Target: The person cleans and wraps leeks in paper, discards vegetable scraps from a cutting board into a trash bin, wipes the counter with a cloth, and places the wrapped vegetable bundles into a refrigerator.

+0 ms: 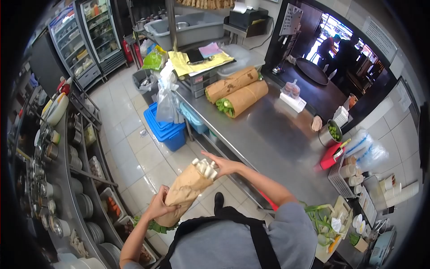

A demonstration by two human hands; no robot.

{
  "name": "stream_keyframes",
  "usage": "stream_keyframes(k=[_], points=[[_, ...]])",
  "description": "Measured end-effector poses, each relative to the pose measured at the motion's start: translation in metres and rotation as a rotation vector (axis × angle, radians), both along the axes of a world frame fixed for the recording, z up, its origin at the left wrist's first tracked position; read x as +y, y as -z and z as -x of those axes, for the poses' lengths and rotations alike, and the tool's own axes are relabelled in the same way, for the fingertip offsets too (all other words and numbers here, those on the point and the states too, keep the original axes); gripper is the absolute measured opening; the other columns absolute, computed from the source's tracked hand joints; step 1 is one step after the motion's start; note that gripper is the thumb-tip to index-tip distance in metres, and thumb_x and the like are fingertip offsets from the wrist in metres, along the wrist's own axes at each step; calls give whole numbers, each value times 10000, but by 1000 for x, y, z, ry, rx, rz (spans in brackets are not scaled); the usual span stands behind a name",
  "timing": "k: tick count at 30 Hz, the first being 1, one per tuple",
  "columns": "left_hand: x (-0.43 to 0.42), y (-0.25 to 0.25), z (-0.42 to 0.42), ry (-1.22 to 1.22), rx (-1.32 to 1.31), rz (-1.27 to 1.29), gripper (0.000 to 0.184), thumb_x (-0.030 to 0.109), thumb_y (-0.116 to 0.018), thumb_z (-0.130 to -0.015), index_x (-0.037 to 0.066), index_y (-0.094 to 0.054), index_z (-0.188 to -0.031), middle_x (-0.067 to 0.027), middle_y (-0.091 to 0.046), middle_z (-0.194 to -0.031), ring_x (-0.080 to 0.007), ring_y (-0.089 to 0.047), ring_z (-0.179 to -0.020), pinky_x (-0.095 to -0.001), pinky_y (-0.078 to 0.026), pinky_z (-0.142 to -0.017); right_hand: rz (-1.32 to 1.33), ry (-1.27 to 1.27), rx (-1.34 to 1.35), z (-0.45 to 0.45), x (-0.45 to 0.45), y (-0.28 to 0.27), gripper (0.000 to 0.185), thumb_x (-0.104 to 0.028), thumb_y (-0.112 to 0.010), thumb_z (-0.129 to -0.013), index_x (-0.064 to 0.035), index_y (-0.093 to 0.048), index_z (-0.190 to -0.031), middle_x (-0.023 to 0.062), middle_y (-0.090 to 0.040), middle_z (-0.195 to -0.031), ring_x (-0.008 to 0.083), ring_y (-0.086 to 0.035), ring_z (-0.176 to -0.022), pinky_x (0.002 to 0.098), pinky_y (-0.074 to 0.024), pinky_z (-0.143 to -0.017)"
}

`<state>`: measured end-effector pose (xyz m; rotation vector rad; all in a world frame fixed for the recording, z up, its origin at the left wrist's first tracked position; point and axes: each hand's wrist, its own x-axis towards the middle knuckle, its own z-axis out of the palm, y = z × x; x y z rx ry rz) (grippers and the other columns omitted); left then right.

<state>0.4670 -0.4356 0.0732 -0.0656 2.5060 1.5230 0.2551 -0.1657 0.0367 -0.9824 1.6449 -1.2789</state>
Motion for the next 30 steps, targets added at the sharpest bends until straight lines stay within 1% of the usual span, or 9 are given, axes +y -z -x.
stream_keyframes(k=[3,6,8,13,15,18,23,27,30], points=[[6,-7,26,132,67,-98,603,225,-813,-603,76,-382,-997,-61,-566,-829,-157,-559,-810,-298,-445,-725,-90,-146,-138,37,13,-15,1060,1,-705,-602,-186,-71,-1430,109,-175,-1454,199,-208,-1322,374,-308,-1029],[15,-18,65,273,33,-70,590,143,-821,-608,81,-366,-978,-29,-529,-888,-110,-513,-886,-272,-418,-785,175,-168,-245,45,-10,-24,810,-81,-619,-744,-92,-158,-1410,77,-266,-1424,175,-322,-1264,356,-351,-996],[30,-12,95,306,107,-226,581,141,-815,-611,80,-377,-988,-31,-529,-888,-111,-511,-865,-270,-422,-771,343,-155,-712,28,-23,-36,514,-148,-455,-882,-18,-296,-1353,142,-399,-1343,191,-512,-1110,287,-469,-872],[37,-15,165,193,196,-358,540,109,-803,-628,85,-370,-950,-6,-483,-878,-98,-485,-832,-271,-423,-751,-98,-25,-408,48,11,15,402,-173,-434,-913,-1,-402,-1275,171,-588,-1091,217,-614,-930,281,-508,-777],[31,-9,194,69,171,-351,521,117,-801,-638,87,-357,-909,-16,-493,-865,-102,-505,-838,-260,-442,-715,-56,-4,-449,56,41,30,295,-184,-396,-938,-12,-515,-1146,138,-638,-832,220,-635,-740,279,-510,-631],[36,-3,240,-73,128,-257,481,132,-801,-624,72,-406,-892,-50,-554,-808,-134,-564,-771,-277,-471,-657,324,457,-213,30,36,-11,219,-153,-451,-921,-4,-581,-1017,94,-603,-850,165,-565,-605,250,-477,-603],[81,-4,305,-59,-6,-306,443,208,-823,-600,53,-483,-838,-81,-595,-829,-150,-585,-773,-272,-478,-686,350,621,756,0,-9,-51,151,-62,-595,-786,-5,-592,-926,59,-569,-869,164,-528,-810,310,-434,-766],[134,-45,334,56,-17,-394,472,254,-814,-620,11,-533,-911,-113,-615,-896,-158,-603,-791,-277,-488,-696,328,1353,234,34,29,14,515,-146,-597,-832,-71,-349,-1277,93,-427,-1247,228,-462,-1092,355,-392,-906],[187,-54,364,261,-18,-365,534,386,-777,-640,3,-539,-928,-102,-607,-855,-169,-584,-772,-293,-476,-681,872,1089,-583,47,43,7,649,-198,-581,-853,-123,-186,-1363,85,-353,-1320,228,-415,-1165,391,-362,-973]])
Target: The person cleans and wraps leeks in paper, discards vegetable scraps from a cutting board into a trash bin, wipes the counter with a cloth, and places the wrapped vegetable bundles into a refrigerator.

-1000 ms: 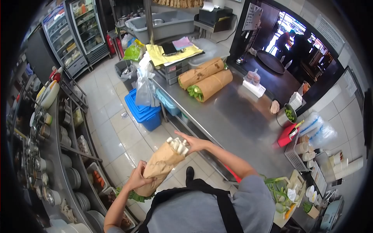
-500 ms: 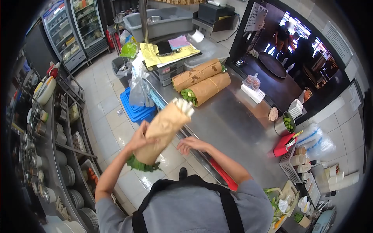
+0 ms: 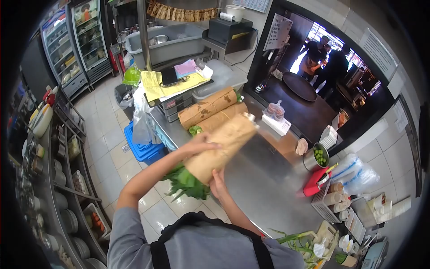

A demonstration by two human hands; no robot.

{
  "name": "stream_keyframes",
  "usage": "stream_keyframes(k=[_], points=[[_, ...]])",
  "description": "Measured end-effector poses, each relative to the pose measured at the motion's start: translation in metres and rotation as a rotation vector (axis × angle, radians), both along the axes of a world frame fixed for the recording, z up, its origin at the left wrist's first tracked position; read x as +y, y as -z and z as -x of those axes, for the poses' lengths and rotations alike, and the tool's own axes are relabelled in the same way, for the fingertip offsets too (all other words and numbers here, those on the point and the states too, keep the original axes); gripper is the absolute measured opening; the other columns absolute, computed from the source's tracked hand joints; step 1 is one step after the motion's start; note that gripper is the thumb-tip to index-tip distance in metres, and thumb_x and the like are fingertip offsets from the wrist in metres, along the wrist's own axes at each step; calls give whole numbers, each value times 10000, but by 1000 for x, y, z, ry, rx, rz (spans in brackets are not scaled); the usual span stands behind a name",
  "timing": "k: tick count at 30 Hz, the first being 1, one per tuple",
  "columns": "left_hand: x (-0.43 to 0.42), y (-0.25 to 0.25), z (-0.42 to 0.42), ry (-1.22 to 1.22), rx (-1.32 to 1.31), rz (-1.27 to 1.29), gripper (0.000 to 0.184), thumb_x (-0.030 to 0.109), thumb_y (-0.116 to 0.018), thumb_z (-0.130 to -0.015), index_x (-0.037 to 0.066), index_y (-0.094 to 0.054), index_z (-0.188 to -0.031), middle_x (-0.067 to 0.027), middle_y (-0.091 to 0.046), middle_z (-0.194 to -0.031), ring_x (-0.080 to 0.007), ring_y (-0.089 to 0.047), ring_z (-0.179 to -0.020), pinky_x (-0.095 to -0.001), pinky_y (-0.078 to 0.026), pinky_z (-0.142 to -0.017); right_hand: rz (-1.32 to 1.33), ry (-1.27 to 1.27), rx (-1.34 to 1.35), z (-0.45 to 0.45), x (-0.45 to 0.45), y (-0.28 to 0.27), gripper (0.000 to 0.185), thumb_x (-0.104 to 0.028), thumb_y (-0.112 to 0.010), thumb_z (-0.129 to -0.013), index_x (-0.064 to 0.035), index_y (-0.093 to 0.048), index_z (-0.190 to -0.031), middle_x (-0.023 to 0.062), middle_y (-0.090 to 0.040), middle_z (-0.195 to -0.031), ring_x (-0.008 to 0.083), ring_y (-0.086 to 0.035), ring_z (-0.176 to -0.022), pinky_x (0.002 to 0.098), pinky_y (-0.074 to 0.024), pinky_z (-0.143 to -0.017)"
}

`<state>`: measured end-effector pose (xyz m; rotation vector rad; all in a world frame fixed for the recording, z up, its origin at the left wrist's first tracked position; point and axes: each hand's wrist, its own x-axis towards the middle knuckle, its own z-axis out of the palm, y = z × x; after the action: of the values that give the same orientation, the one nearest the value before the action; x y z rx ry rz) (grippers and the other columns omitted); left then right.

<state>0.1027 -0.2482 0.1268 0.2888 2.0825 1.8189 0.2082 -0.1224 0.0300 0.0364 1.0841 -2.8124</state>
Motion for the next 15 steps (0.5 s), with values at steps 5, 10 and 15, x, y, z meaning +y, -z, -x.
stream_keyframes(k=[5,10,15], points=[[57,2,44,179,401,273,632,509,-685,-683,-19,-490,-970,-129,-551,-883,-194,-512,-783,-293,-419,-647,-120,347,-37,36,30,-18,660,-198,-580,-849,-133,-170,-1362,103,-349,-1319,230,-404,-1180,376,-392,-956],[46,-11,62,385,696,848,713,514,-606,-748,35,-399,-1234,-196,-422,-1236,-328,-353,-1202,-449,-311,-974,-152,462,-158,84,48,-10,768,-194,-651,-802,-98,-141,-1367,117,-336,-1313,231,-406,-1174,362,-390,-956],[-49,-52,59,454,766,610,781,439,-570,-807,75,-204,-1393,-217,-291,-1385,-364,-247,-1297,-467,-219,-1048,-646,473,-361,138,63,63,1038,-356,-753,-673,-23,-76,-1386,182,-278,-1350,333,-314,-1230,431,-303,-1004]])
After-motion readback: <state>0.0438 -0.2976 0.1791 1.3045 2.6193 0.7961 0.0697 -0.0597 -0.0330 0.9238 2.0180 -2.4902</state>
